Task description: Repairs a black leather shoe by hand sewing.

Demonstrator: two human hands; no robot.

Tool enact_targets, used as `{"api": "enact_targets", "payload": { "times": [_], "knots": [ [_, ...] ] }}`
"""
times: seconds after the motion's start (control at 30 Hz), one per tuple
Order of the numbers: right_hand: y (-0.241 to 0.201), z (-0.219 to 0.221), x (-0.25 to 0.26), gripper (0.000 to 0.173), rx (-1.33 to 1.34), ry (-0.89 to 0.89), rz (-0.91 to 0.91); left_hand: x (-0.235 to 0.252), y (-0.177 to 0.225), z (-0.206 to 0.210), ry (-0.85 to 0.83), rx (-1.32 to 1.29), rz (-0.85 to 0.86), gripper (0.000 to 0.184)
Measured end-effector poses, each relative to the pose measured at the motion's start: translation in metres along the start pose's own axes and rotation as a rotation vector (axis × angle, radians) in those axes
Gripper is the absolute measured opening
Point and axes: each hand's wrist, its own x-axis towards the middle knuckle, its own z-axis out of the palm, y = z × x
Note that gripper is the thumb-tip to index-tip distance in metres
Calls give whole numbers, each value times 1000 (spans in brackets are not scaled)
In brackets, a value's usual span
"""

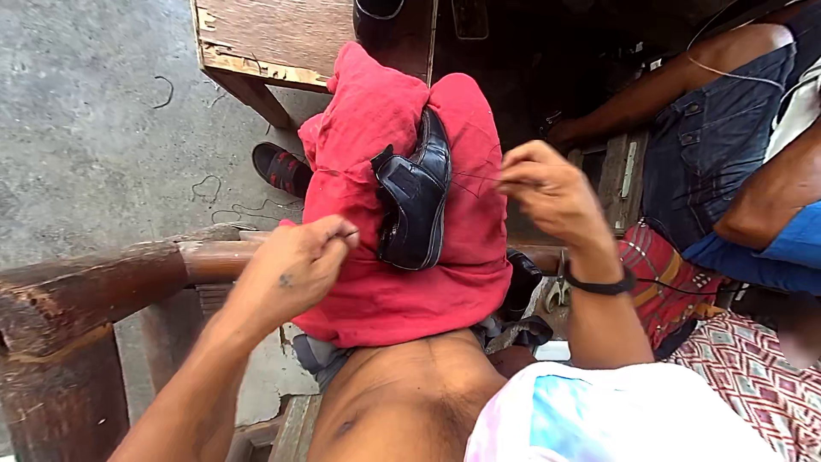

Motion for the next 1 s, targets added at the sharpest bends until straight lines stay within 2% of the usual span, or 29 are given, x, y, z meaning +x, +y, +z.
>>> {"api": "enact_targets", "payload": {
  "times": [0.03, 0.1, 0.13, 0.17, 0.2, 0.23, 0.3, 0.37, 0.4, 0.43, 0.47, 0.5, 0.6, 0.63, 0.67, 0.73, 0.77, 0.8, 0.87, 1.0],
  "knots": [
    [20, -25, -20, 15, -96, 9, 98, -17, -17, -8, -1, 1, -11, 26],
    [69, -71, -57, 21, -392, 67, 498, -46, -51, -17, -7, -64, -38, 25],
    [85, -82, -66, 23, -501, 121, 735, -55, -62, -17, -15, -168, -36, 23],
    [88, -83, -67, 28, -556, 183, 895, -58, -65, -15, -26, -314, 17, 22],
    [81, -77, -62, 37, -538, 228, 925, -55, -62, -11, -46, -475, 126, 23],
    [66, -64, -53, 47, -491, 257, 839, -45, -55, -6, -68, -647, 261, 25],
    [22, -16, -33, 59, -360, 247, 533, -17, -30, 12, -18, -1061, 485, 32],
    [-17, 35, -1, 65, -143, 192, 251, 12, 1, 28, 79, -1439, 537, 34],
    [-31, 50, 8, 57, -122, 128, 176, 18, 10, 30, 87, -1546, 468, 32],
    [-38, 57, 11, 38, -133, 82, 141, 19, 15, 29, 98, -1537, 350, 30],
    [-39, 56, 9, 19, -78, 62, 136, 17, 16, 25, 117, -1407, 226, 30],
    [-34, 49, 7, 14, 78, 66, 141, 13, 14, 22, 145, -1225, 133, 30],
    [-18, 40, -8, 21, 1029, 164, 25, 3, 15, 26, 214, -753, 31, 29],
    [-18, 42, -15, 21, 1142, 171, -1, 1, 19, 29, 216, -581, 36, 29],
    [-21, 44, -13, 20, 1026, 191, 25, 3, 23, 31, 224, -412, 68, 29],
    [-30, 51, -6, 18, 358, 228, 191, 6, 26, 34, 245, -139, 157, 32],
    [-38, 57, -3, 21, 122, 214, 263, 5, 27, 35, 254, -47, 185, 32],
    [-44, 63, 0, 29, -4, 218, 295, 4, 28, 36, 256, 28, 197, 32],
    [-52, 72, 4, 48, -157, 215, 303, -2, 27, 37, 252, 115, 194, 33],
    [-55, 80, 3, 45, -169, 184, 330, -31, 17, 37, 192, 63, 126, 33]
  ]
}}
